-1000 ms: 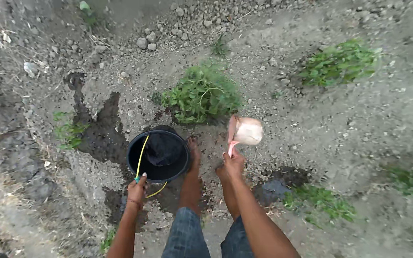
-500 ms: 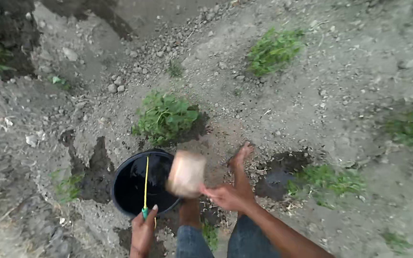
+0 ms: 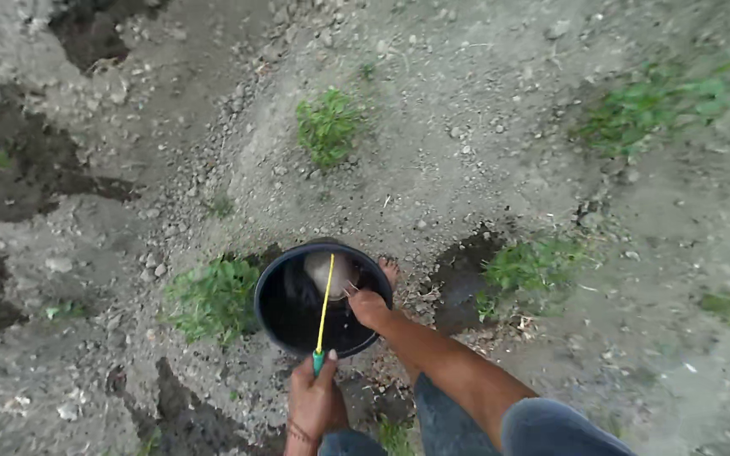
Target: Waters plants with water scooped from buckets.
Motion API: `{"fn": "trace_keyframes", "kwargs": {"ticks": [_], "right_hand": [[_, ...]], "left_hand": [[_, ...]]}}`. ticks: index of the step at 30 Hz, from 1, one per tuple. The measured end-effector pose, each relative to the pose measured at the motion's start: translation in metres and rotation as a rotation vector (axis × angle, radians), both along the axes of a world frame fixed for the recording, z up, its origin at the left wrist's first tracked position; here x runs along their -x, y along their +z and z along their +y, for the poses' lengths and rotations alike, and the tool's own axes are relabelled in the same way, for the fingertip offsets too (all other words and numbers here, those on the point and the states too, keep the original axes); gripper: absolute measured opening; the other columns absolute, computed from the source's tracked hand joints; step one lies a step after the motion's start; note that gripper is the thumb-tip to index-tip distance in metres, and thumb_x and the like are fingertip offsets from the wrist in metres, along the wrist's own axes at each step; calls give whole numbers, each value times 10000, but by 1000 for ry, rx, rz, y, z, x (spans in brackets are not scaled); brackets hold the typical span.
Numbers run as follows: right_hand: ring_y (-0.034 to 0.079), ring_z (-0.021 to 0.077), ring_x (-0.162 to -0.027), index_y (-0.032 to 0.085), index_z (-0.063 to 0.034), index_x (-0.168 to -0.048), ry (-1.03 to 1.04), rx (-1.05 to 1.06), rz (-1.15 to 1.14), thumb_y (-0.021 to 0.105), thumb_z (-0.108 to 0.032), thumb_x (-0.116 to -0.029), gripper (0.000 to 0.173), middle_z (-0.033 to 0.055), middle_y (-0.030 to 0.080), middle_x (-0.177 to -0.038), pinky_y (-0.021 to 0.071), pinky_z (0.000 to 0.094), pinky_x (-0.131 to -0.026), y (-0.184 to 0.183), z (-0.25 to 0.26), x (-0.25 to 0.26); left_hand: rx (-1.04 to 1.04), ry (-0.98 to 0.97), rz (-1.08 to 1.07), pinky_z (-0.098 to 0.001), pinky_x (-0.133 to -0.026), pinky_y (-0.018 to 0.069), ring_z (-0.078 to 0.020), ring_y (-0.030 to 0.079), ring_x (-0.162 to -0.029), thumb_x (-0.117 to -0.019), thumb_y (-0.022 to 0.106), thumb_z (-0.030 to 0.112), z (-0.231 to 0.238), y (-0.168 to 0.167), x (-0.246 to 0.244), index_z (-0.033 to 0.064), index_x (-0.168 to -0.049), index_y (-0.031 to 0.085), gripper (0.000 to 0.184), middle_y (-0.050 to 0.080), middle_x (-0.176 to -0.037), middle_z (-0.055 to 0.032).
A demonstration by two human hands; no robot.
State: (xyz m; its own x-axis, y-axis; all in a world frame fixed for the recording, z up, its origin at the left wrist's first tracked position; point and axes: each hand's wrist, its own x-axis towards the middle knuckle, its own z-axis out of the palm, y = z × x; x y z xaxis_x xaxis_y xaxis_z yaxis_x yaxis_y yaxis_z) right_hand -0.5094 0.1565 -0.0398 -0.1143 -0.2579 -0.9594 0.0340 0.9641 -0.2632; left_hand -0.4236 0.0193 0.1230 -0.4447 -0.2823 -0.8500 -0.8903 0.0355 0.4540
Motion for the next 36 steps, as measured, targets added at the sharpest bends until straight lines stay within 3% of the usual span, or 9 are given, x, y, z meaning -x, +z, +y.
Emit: {"fn": "trace_keyframes", "kwargs": {"ticks": [2,3,5,8,14,20,25,31,36], "right_hand": [[605,438,-1219,526,5,-1429,-257,63,-59,632,-109,-955,499,288,607,-1322,489,627,-1013,-13,41,27],[655,369,-1069,592,21,-1331,-393,82,-91,669,-165,-959,423,249,657,-1187,532,567,-922,-19,61,43],[543,145,-641,646,-21,-1235,-651,132,-232,659,-231,-994,319,75,611,-838,478,335,-586,-32,101,66],[423,26,-462,627,-56,-1177,-916,260,-473,575,-161,-1019,197,-34,540,-682,352,188,-417,-48,158,93],[369,-15,-427,616,-109,-1124,-1012,563,-621,494,-96,-974,194,-75,513,-649,303,153,-376,-34,225,80],[423,-27,-430,693,-164,-1026,-1219,809,-577,676,-223,-886,153,-89,577,-662,343,142,-379,31,243,64],[447,-5,-434,684,-133,-1021,-1457,786,-348,679,-159,-874,149,-68,580,-637,364,160,-386,72,201,86],[445,25,-459,603,-23,-1201,-1536,650,-100,561,-68,-946,263,-43,558,-666,375,187,-410,37,142,152],[448,10,-467,603,-4,-1137,-1604,591,-24,513,-5,-998,166,-24,570,-682,376,159,-418,-10,108,199]], "left_hand": [[-32,-34,37,-247,-454,366,-53,392,-441,-971,596,207,18,-17,36,84,-767,598,238,431,-539,63],[-42,-41,46,-250,-455,370,-56,394,-439,-976,593,203,27,-25,52,82,-772,601,238,431,-535,60],[-78,-32,43,-246,-441,369,-61,384,-426,-1007,582,185,48,-33,79,75,-785,583,247,414,-524,55],[-107,-88,64,-240,-434,355,-57,370,-421,-1014,574,155,81,-45,121,62,-804,597,230,401,-525,59],[-40,-188,39,-254,-453,362,-73,388,-448,-1020,572,150,112,-65,175,47,-819,593,227,425,-567,35],[-44,201,3,-215,-381,360,-61,363,-382,-1071,508,146,98,-74,195,46,-839,530,253,390,-507,40],[-24,414,-33,-222,-375,383,-66,364,-374,-1080,505,169,85,-101,198,57,-871,492,238,368,-512,39],[12,479,-86,-241,-385,412,-86,391,-389,-1082,509,185,52,-127,213,57,-923,490,205,384,-542,26],[116,496,-117,-297,-435,507,-107,466,-413,-1080,519,221,-9,-136,191,44,-934,508,230,427,-548,19]]}}
